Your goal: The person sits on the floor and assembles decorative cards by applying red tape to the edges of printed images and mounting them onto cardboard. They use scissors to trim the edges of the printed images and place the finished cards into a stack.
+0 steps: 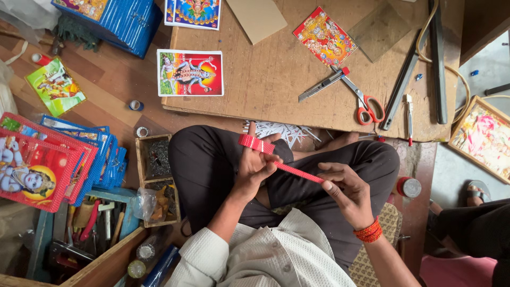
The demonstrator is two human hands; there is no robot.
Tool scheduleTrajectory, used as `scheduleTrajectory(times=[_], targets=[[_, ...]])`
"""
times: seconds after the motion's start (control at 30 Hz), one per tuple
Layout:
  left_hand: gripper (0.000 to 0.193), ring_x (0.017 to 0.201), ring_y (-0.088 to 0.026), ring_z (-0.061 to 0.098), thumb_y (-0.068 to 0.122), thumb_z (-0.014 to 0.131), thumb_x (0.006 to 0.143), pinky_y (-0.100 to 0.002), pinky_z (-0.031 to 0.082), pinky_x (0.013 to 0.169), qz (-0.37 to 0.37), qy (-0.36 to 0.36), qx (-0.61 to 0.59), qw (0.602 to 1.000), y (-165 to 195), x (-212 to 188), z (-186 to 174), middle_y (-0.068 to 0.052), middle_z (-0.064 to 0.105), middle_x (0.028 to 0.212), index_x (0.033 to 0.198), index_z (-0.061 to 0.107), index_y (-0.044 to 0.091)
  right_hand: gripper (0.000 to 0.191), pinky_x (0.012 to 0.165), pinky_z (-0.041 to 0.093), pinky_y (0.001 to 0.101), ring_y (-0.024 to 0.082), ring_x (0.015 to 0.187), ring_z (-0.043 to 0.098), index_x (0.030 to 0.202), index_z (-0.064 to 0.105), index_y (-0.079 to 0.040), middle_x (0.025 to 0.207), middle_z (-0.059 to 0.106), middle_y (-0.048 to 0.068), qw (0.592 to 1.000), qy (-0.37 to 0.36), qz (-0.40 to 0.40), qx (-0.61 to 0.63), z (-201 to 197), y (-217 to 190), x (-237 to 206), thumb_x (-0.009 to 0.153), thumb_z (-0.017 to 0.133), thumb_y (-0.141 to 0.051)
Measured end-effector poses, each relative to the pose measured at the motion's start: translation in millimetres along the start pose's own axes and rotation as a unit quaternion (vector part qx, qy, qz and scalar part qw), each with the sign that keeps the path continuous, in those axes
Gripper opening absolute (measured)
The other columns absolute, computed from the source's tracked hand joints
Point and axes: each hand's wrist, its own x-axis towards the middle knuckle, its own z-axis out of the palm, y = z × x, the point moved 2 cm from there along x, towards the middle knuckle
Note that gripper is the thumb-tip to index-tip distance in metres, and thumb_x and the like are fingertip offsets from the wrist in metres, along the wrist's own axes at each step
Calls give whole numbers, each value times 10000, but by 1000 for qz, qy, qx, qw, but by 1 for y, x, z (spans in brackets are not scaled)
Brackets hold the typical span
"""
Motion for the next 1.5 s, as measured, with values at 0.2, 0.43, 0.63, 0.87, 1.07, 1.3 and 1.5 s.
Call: scheduleTrajectory(times=[0.2,0.43,0.63,0.87,1.07,1.3,1.5], targets=[[1298,1012,-130,647,223,898,827,-321,557,945,-33,-17,-35,999,8,-6,-2,-195,429,1553,1686,-73,168,60,1028,504,370,263,1274,621,921,734,25,1409,612,159,973,-91,-133,-166,12,-37,15,867,733,-1],[1275,1064,-138,638,206,866,871,-304,552,961,-30,-60,-10,998,2,-8,11,-133,443,1547,1692,-109,176,71,1046,523,411,288,1289,613,912,709,1,1519,520,170,965,-135,-177,-139,54,-58,42,858,755,-7],[1281,1099,-145,619,175,869,878,-312,545,993,-26,-62,-16,998,3,-6,6,-138,441,1557,1710,-105,173,122,1030,541,419,298,1305,614,983,735,-25,1593,436,183,961,-164,-169,-146,68,-64,53,863,749,-16],[1268,1123,-155,645,175,854,882,-309,568,985,-7,-69,-13,998,4,2,3,-174,314,1667,1684,-127,209,238,998,532,408,308,1238,637,1094,724,-54,1547,437,209,930,-189,-225,-220,68,-78,57,859,729,-13],[1234,1153,-165,634,125,833,903,-325,557,999,-17,-52,-45,997,6,7,4,-215,237,1714,1690,-112,222,340,819,574,400,291,986,702,1149,690,-40,1338,603,171,875,-132,-278,-374,67,-82,53,814,691,20],[1142,1065,-191,660,163,765,954,-322,561,965,7,-6,13,1000,6,20,-2,-242,300,1680,1691,-107,148,405,793,553,429,343,942,659,1200,639,-6,1079,679,140,852,-51,-339,-396,49,-64,53,799,653,48],[512,790,-301,695,440,758,929,-421,557,683,-15,124,535,835,40,71,-53,-184,743,988,1130,572,8,277,781,542,338,248,896,679,1214,640,-99,988,694,114,888,95,-260,-366,13,-40,48,970,688,23]])
